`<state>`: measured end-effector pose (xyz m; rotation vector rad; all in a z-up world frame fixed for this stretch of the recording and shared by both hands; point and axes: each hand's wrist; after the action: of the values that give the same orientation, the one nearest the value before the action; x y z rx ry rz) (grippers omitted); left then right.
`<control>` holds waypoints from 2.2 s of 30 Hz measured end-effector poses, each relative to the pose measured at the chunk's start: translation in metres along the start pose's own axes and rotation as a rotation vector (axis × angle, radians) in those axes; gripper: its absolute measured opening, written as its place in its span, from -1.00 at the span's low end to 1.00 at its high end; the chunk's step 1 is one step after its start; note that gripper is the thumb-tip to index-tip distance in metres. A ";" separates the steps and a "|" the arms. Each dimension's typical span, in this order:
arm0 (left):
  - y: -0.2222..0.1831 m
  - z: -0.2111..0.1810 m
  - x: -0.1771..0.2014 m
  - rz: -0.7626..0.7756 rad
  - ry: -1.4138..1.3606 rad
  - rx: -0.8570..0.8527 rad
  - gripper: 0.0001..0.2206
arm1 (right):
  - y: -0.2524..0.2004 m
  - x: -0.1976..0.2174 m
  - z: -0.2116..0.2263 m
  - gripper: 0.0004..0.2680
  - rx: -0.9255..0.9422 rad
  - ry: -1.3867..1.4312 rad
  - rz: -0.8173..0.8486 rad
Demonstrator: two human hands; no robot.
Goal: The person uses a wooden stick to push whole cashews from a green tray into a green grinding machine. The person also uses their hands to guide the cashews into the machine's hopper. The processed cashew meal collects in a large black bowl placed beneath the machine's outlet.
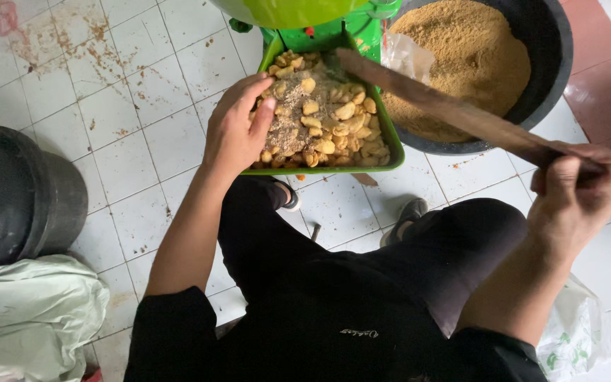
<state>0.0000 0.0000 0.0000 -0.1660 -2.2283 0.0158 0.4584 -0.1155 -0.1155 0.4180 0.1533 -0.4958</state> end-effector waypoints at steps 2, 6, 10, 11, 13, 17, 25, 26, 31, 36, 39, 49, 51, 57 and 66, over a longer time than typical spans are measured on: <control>0.015 -0.012 0.004 -0.052 0.139 -0.457 -0.70 | -0.013 0.013 -0.022 -0.87 -0.035 0.110 -0.079; 0.043 -0.053 -0.019 0.202 0.313 -0.735 -0.75 | -0.013 0.026 -0.074 -0.87 -0.099 0.402 -0.193; 0.051 -0.082 -0.034 0.420 0.420 -0.701 -0.74 | -0.027 0.019 -0.118 -0.90 -0.274 0.439 -0.217; 0.050 -0.085 -0.034 0.438 0.416 -0.684 -0.74 | -0.031 0.016 -0.126 -0.90 -0.293 0.452 -0.216; 0.048 -0.087 -0.033 0.519 0.425 -0.586 -0.79 | -0.039 0.008 -0.137 -0.90 -0.334 0.476 -0.212; 0.037 -0.077 -0.028 0.570 0.551 -0.653 -0.83 | -0.043 0.006 -0.151 -0.92 -0.403 0.499 -0.224; 0.000 -0.044 -0.002 0.331 0.439 -0.938 -0.93 | -0.038 0.008 -0.154 -0.93 -0.390 0.462 -0.199; -0.005 -0.038 0.000 0.328 0.424 -0.930 -0.94 | -0.037 0.009 -0.154 -0.92 -0.380 0.466 -0.185; -0.028 -0.012 -0.004 0.055 0.306 -1.007 -0.89 | -0.040 0.009 -0.153 -0.91 -0.384 0.458 -0.147; -0.044 0.002 -0.006 -0.092 0.263 -0.902 -0.82 | -0.036 0.018 -0.142 -0.91 -0.300 0.491 -0.146; -0.050 0.004 -0.008 -0.155 0.278 -0.904 -0.81 | -0.036 0.033 -0.127 -0.92 -0.227 0.470 -0.151; -0.043 0.011 -0.012 -0.100 0.255 -0.871 -0.77 | 0.002 0.017 0.064 -0.93 0.353 -0.521 0.349; -0.039 0.012 -0.014 -0.105 0.239 -0.892 -0.71 | 0.011 -0.024 0.116 -0.90 0.591 -0.782 0.557; -0.031 0.019 -0.018 -0.105 0.248 -0.846 -0.55 | 0.009 -0.168 0.165 -0.78 0.851 -0.985 0.775; -0.026 0.023 -0.014 -0.066 0.251 -0.768 -0.47 | -0.015 -0.211 0.171 -0.79 0.784 -1.054 0.659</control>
<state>-0.0126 -0.0265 -0.0236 -0.4794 -1.8844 -0.8542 0.2749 -0.1093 0.0856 0.8699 -1.2014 -0.0486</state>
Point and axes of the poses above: each hand's wrist, its own y-axis towards the middle knuckle, its own x-axis out of the back of the hand, z = x × y, and after that the axes turned 1 degree about z, right-handed
